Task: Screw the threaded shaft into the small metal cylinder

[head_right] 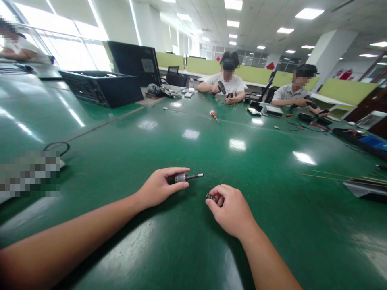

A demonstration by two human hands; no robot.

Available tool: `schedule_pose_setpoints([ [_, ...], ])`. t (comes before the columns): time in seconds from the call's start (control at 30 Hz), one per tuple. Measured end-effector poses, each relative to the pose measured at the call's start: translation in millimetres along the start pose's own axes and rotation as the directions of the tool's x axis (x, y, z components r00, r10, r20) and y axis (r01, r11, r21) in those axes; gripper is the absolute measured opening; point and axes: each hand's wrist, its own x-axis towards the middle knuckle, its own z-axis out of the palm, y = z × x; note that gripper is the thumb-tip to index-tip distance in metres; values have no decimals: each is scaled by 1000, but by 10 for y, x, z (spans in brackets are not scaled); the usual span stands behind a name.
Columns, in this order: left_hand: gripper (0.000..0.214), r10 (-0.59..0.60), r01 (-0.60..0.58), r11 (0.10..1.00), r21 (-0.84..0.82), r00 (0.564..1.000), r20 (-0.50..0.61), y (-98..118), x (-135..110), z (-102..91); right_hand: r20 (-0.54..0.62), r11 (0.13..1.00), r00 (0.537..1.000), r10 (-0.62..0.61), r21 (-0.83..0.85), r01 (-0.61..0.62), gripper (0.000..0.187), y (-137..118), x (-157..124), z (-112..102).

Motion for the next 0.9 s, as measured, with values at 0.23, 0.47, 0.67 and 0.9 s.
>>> schedule_pose_setpoints([
  [0.23,43,41,-42,999,7,998,57,-19,1,19,29,999,998,-50,23,49,9,-43,5,25],
  [0.47,28,72,-73,997,19,995,71,26,-42,-9,32,998,999,-43,42,41,9,11,47,66],
  [0.67,28,40,-48,995,88,994,97,121,-349,-380,28,997,998,-53,51,51,10,21,36,75],
  [0.9,60,-319,345,885,314,938,-133,-154,-1047,-1121,35,996,997,-68,64,66,11,-9,25,90],
])
